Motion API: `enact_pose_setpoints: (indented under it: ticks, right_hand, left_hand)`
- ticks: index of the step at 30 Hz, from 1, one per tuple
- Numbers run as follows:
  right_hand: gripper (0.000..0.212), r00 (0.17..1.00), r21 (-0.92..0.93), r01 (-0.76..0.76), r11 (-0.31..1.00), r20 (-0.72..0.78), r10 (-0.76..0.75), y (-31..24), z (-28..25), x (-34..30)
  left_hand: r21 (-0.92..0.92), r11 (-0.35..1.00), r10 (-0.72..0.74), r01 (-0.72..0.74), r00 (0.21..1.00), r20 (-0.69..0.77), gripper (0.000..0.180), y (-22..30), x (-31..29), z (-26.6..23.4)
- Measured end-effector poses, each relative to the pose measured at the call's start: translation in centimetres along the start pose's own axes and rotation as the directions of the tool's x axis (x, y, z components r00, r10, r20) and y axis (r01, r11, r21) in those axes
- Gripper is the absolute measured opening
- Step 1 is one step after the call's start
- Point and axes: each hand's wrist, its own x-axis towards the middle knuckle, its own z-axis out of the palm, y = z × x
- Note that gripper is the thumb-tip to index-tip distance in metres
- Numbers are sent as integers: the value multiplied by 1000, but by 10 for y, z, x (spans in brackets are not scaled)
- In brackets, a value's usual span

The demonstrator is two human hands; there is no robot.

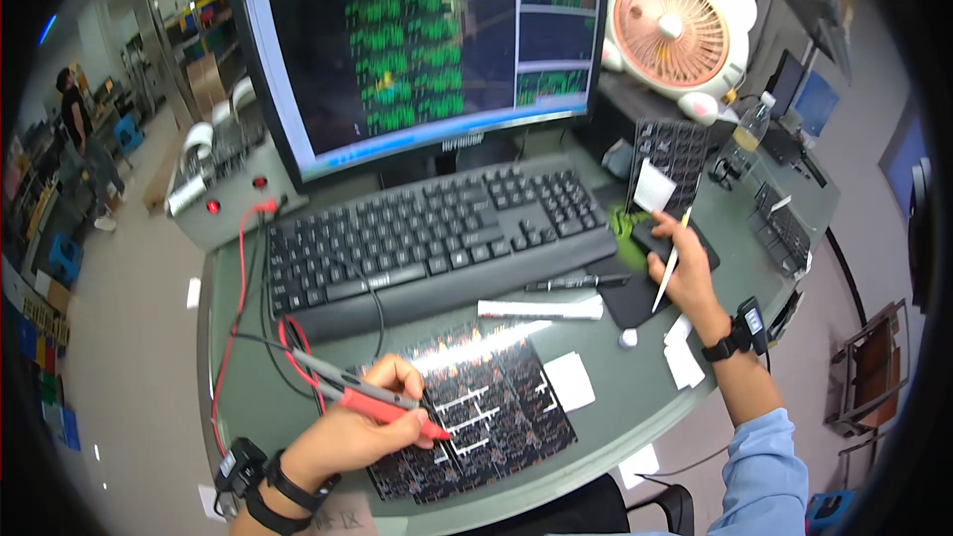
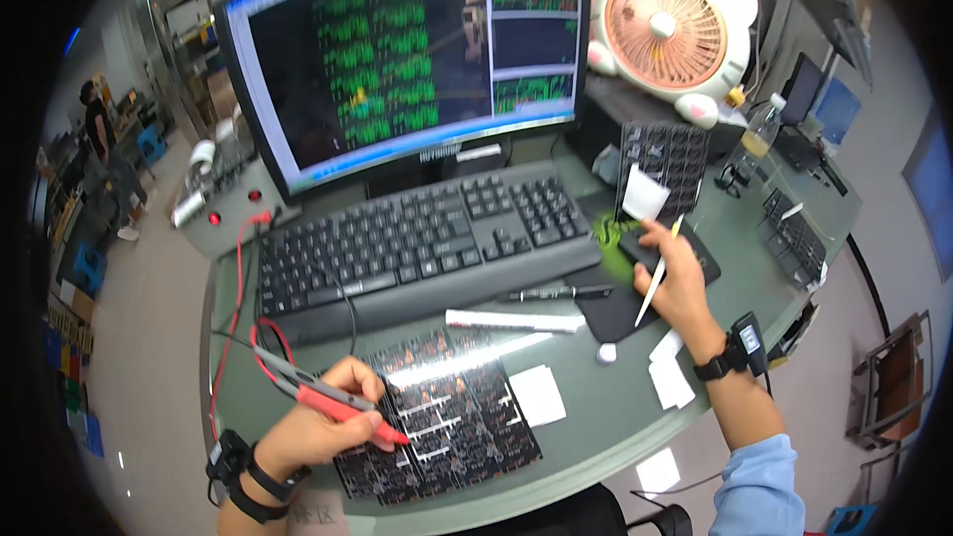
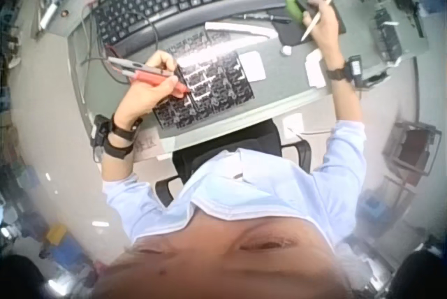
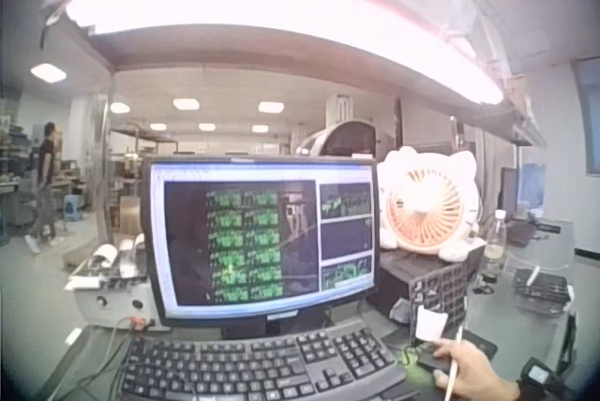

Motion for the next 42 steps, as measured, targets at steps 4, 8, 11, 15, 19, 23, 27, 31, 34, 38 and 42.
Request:
enact_pose_setpoints:
  ticks: [4, 8, 11, 15, 19, 23, 27, 31, 34, 38, 42]
  right_hand:
    - [59, 1000, -38, 7, 999, 12, -7, -1, -4, -1]
    - [62, 999, -59, 45, 997, -3, -46, 3, -4, 1]
    - [64, 999, -28, 32, 999, -2, -32, 2, -3, 3]
    - [65, 999, -46, 42, 998, -4, -42, 1, -2, 4]
    - [65, 1000, -45, 18, 999, 9, -18, 4, -2, 4]
    - [64, 1000, -62, -13, 998, 18, 14, 1, -5, 3]
    - [52, 987, -195, 98, 976, -107, -120, -5, -13, 8]
    - [24, 976, 133, 105, 986, -206, -76, -26, -21, 13]
    - [21, 991, 799, -18, 602, 96, -97, -123, -17, 19]
    - [22, 821, 566, 319, 760, 235, -520, -213, -1, 19]
    - [35, 748, 627, 77, 775, 477, -460, -258, 17, 29]
  left_hand:
    - [15, 1000, -1, 1, 1000, 2, 21, 0, 1, 0]
    - [21, 1000, -5, 5, 1000, 6, 20, 4, 2, 1]
    - [31, 1000, -1, 1, 1000, 7, 20, 7, 3, 1]
    - [17, 1000, 14, -14, 1000, 14, 20, 4, 3, -1]
    - [12, 1000, 21, -21, 1000, 15, 20, 4, 3, 0]
    - [-1, 1000, 10, -10, 1000, 10, 20, 7, 2, 3]
    - [21, 1000, 15, -15, 1000, 18, 20, 7, 2, 3]
    - [32, 999, 34, -34, 999, 22, 21, 4, 6, 3]
    - [69, 997, 24, -25, 1000, 9, 22, 3, 4, 2]
    - [160, 987, 10, -14, 1000, 24, 23, 10, 5, 2]
    - [200, 977, 62, -76, 995, 76, 30, 7, 13, 0]
